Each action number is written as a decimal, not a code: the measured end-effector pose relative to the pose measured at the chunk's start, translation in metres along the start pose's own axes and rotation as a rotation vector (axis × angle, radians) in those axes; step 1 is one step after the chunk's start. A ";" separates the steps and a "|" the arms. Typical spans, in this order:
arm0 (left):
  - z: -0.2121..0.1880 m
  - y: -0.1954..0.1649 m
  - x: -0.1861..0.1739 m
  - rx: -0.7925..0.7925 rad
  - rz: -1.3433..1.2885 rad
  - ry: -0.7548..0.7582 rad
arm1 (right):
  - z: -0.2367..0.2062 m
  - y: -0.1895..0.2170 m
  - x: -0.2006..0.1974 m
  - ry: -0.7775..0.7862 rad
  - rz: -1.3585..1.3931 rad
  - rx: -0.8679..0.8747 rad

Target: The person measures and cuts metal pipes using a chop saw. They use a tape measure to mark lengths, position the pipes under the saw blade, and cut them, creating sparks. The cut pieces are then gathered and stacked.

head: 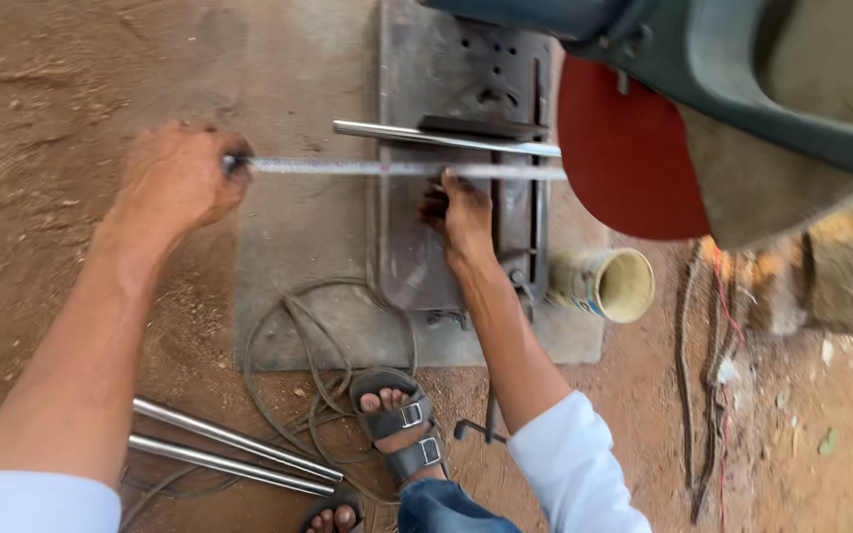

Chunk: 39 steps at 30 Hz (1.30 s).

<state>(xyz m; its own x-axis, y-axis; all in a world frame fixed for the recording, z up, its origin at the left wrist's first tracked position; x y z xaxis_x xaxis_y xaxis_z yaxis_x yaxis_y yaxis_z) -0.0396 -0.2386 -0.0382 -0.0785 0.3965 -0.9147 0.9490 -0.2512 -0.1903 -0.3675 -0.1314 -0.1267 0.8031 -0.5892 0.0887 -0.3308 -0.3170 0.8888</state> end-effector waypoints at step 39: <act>-0.040 -0.009 0.036 -0.007 -0.247 0.356 | -0.058 0.085 0.058 0.531 -1.330 -1.347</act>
<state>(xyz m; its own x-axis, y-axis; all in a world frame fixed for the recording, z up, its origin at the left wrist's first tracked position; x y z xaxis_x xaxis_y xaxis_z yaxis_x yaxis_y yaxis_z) -0.0388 -0.1871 -0.0554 -0.1945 0.7238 -0.6620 0.9172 -0.1049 -0.3843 -0.3200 -0.1492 -0.0199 0.3093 -0.1686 -0.9359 0.8283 0.5312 0.1781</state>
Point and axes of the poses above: each hand's wrist, its own z-axis towards the middle knuckle, its own x-axis out of the palm, y = z × x, the point moved 3 cm from there along z, towards the middle knuckle, and after that the axes turned 8 degrees about -x, right-handed, at the moved point
